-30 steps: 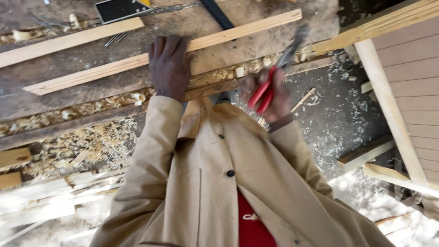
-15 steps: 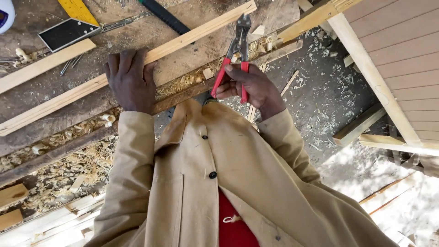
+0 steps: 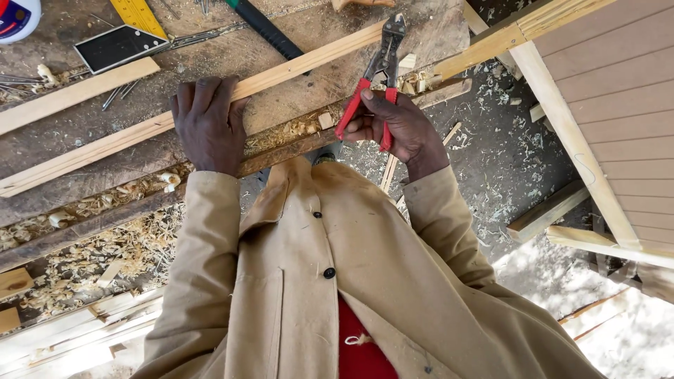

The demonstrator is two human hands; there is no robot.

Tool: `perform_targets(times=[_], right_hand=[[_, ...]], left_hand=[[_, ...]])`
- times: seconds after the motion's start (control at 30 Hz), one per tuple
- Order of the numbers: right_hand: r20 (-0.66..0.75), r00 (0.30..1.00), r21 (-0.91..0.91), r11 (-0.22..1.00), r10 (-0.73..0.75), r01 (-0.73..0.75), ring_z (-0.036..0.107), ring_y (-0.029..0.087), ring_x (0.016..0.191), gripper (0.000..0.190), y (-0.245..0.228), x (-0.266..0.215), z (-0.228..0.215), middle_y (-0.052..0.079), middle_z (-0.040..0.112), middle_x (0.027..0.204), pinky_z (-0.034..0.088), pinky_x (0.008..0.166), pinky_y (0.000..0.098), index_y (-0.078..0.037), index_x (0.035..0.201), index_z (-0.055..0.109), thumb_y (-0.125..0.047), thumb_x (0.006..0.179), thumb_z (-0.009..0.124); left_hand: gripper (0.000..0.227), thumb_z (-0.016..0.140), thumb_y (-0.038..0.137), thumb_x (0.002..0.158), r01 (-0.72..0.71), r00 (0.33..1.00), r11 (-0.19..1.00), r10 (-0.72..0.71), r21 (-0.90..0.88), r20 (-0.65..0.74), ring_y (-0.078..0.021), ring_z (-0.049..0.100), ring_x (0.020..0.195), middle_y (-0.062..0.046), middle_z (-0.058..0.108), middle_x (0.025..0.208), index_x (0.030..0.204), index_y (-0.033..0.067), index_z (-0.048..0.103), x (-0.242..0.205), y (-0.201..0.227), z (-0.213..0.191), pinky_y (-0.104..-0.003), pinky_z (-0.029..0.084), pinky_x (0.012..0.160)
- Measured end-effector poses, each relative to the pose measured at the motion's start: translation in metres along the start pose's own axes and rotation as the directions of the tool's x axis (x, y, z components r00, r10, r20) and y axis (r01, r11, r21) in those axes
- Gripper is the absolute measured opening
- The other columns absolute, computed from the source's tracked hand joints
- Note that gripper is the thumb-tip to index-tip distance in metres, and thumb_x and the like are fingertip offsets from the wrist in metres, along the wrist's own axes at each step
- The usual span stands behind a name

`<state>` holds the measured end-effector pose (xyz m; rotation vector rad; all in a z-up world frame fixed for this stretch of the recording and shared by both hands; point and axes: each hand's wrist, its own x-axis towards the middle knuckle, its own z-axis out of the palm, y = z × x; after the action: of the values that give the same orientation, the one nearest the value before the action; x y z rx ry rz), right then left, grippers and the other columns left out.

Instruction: Measuring, cutting, and nailing small wooden strips to repair or build a structure.

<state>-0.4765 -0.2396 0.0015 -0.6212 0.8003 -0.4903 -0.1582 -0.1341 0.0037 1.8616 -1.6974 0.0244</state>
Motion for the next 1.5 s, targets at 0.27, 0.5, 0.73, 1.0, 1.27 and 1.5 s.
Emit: perform_targets(times=[0.27,0.5,0.73,1.0,1.27,1.5], right_hand=[[0.076,0.995,0.165,0.985,-0.06,0.046,0.071,0.029,0.102,0.04,-0.013,-0.009,0.04,0.013,0.071,0.104,0.06,0.095,0.0506,0.0,0.122,0.065,-0.033,0.099,0.068],[0.182,0.979,0.493,0.87,-0.098,-0.005,0.056,0.017,0.073,0.03,-0.001,-0.007,0.03,0.002,0.057,0.078,0.052,0.072,0.0379,-0.005,0.102,0.063,-0.034,0.109,0.065],[0.214,0.977,0.5,0.862,-0.026,-0.086,0.038,0.007,0.049,0.035,0.01,-0.017,-0.013,-0.006,0.044,0.064,0.037,0.044,0.0255,-0.01,0.089,0.057,-0.036,0.11,0.066],[-0.33,0.899,-0.434,0.892,-0.289,0.127,0.046,0.013,0.058,0.03,-0.026,0.005,-0.012,0.0,0.051,0.067,0.041,0.052,0.0341,-0.006,0.087,0.059,-0.03,0.098,0.073],[-0.104,0.744,-0.965,0.247,-0.66,0.084,0.058,0.033,0.063,0.04,-0.056,0.072,0.062,0.016,0.06,0.074,0.047,0.062,0.0438,0.001,0.098,0.061,-0.034,0.092,0.079],[-0.072,0.785,-0.994,0.114,-0.616,-0.002,0.059,0.037,0.074,0.037,-0.039,0.101,0.1,0.022,0.061,0.082,0.047,0.07,0.0481,0.003,0.098,0.061,-0.03,0.095,0.077]], left_hand=[[0.03,0.07,0.033,0.11,-0.006,1.0,1.0,0.006,-0.024,0.012,-0.0287,0.056,0.111,-0.004,0.066,0.119,0.125,0.0074,0.074,0.001,0.002,-0.002,-0.044,0.045,0.103],[0.032,0.069,0.037,0.11,-0.005,1.0,1.0,0.005,0.011,-0.001,-0.0283,0.057,0.109,-0.004,0.066,0.117,0.124,0.0082,0.075,0.0,0.002,0.001,-0.044,0.046,0.101],[0.027,0.069,0.031,0.107,0.02,1.0,0.998,-0.02,0.066,-0.002,-0.0278,0.057,0.109,-0.004,0.066,0.114,0.119,0.0082,0.076,0.0,0.007,-0.007,-0.043,0.045,0.099],[0.031,0.062,0.038,0.118,0.076,0.991,0.978,-0.053,0.196,-0.12,-0.0224,0.059,0.095,-0.003,0.066,0.101,0.111,0.012,0.078,-0.01,-0.021,-0.047,-0.04,0.042,0.093],[0.031,0.058,0.032,0.116,0.182,0.968,0.94,-0.12,0.288,-0.219,-0.0202,0.054,0.08,-0.001,0.067,0.09,0.098,0.0131,0.074,-0.039,-0.077,-0.098,-0.041,0.038,0.092],[0.021,0.061,0.028,0.116,0.197,0.967,0.932,-0.134,0.305,-0.216,-0.021,0.06,0.092,-0.001,0.067,0.097,0.107,0.0129,0.073,-0.036,-0.103,-0.147,-0.041,0.039,0.098]])
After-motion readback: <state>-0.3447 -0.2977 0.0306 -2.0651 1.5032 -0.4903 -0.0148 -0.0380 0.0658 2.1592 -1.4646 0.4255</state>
